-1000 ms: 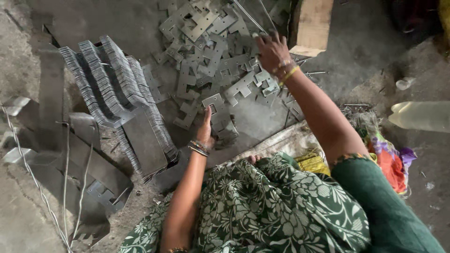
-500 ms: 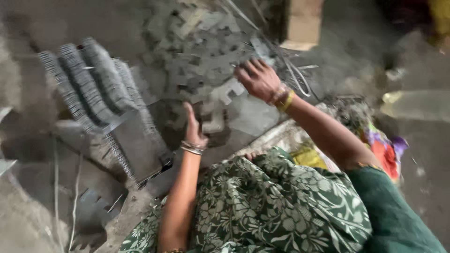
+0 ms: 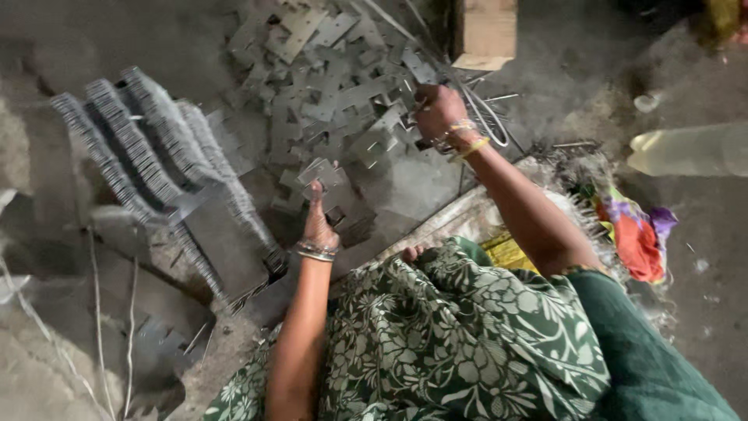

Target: The person sits on the floor and assembles small metal brackets by inserting pins into pre-drilled holes. They pick up brackets and pins from the floor, align them, and stack the assembled units into neat piles.

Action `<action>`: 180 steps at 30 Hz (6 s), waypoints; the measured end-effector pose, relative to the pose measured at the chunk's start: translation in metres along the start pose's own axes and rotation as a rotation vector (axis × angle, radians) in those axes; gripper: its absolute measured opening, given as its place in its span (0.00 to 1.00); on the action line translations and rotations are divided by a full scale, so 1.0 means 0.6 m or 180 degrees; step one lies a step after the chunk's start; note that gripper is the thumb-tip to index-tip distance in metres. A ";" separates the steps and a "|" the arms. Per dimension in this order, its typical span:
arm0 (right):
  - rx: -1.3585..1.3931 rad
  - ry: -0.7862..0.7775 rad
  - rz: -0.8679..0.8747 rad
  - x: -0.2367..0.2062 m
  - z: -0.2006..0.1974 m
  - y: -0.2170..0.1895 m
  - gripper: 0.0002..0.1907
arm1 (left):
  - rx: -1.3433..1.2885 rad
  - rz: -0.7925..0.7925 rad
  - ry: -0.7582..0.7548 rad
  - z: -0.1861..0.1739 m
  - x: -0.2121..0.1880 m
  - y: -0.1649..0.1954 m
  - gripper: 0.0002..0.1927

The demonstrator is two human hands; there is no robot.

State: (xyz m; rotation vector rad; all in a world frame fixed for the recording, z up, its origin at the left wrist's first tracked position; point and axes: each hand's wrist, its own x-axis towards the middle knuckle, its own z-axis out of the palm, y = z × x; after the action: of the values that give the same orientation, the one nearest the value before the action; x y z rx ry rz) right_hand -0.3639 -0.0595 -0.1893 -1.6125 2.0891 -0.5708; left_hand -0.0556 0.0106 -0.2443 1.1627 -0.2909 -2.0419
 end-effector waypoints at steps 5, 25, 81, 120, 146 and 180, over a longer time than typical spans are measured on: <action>0.0562 -0.0696 -0.0321 -0.022 -0.008 -0.033 0.18 | 0.0402 -0.0086 0.0200 0.000 0.000 0.005 0.50; -0.1915 -0.0751 -0.2412 0.012 0.052 -0.100 0.13 | 0.0088 -0.0186 0.0043 -0.009 -0.011 0.014 0.56; 0.0626 -0.1797 -0.1894 0.047 0.095 -0.221 0.15 | -0.0661 0.0150 -0.0272 -0.096 -0.047 -0.006 0.42; -0.1586 -0.0617 -0.3435 -0.116 0.138 -0.141 0.18 | -0.0688 0.0276 0.0667 -0.089 -0.038 -0.017 0.52; -0.1032 -0.0432 -0.1130 0.033 0.109 -0.153 0.42 | -0.0207 0.1130 -0.0290 -0.075 0.010 -0.036 0.25; -0.1116 -0.1031 -0.1057 -0.092 0.145 -0.155 0.28 | -0.1110 0.0374 0.0100 -0.126 -0.037 -0.027 0.18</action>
State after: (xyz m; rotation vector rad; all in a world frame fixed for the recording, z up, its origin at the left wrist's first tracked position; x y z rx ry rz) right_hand -0.2286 -0.0327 -0.2027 -2.1084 1.7611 -0.0279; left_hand 0.0043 0.0494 -0.2810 0.9378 0.0143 -1.8772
